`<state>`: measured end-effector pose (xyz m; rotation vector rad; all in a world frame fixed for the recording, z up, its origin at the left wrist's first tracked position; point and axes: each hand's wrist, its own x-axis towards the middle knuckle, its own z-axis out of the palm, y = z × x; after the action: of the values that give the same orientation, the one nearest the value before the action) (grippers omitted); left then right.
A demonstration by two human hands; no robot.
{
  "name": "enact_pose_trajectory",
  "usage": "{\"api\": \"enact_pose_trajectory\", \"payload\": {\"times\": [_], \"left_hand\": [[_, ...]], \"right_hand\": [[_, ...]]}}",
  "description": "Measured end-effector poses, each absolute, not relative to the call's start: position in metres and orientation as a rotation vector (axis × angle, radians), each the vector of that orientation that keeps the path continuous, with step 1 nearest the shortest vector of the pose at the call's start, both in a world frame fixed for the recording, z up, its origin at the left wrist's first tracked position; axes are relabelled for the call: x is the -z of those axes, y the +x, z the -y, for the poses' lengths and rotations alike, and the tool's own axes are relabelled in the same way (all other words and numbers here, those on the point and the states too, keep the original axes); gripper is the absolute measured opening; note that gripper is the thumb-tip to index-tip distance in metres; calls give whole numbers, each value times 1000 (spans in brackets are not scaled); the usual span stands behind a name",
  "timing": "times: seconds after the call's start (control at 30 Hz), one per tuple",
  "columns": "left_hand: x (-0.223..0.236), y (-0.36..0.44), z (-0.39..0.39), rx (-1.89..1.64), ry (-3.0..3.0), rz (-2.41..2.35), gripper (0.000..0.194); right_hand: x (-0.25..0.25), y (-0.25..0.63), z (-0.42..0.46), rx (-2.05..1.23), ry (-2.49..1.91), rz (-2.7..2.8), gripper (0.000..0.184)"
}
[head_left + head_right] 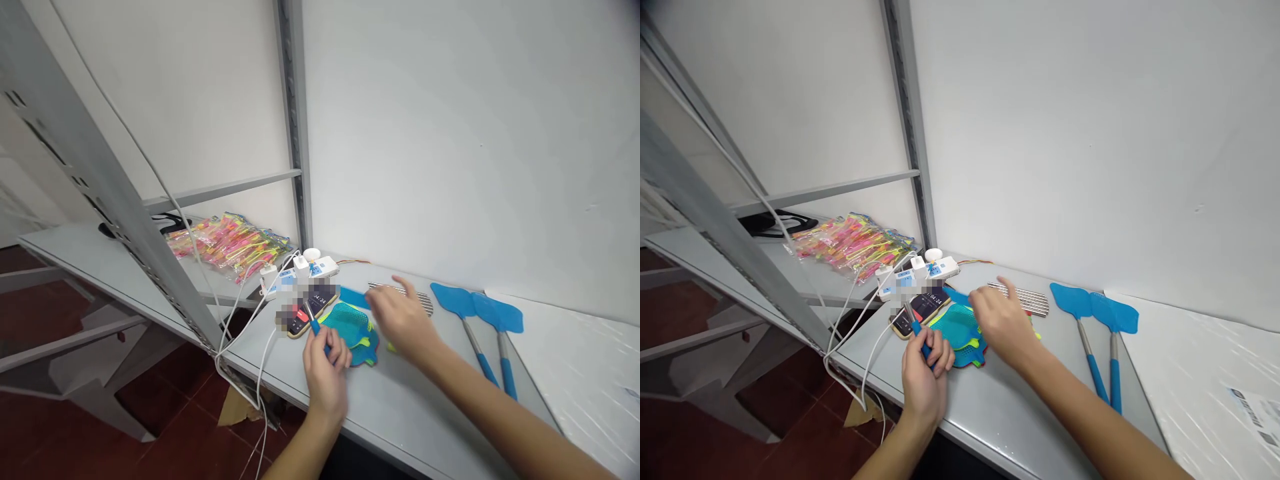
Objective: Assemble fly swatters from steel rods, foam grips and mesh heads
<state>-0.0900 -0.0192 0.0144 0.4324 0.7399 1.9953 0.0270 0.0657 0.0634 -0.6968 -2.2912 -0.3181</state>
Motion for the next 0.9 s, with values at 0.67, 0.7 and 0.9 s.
{"api": "enact_pose_trajectory", "payload": {"times": [0.67, 0.7, 0.9], "left_hand": [[15, 14, -31, -916, 1332, -782, 31], [14, 14, -32, -893, 1340, -795, 32], [9, 18, -37, -748, 1372, -861, 34]], "right_hand": [[-61, 232, -95, -1624, -920, 942, 17], [-58, 233, -97, -1606, -920, 913, 23], [-37, 235, -103, -1414, -978, 918, 42]]}}
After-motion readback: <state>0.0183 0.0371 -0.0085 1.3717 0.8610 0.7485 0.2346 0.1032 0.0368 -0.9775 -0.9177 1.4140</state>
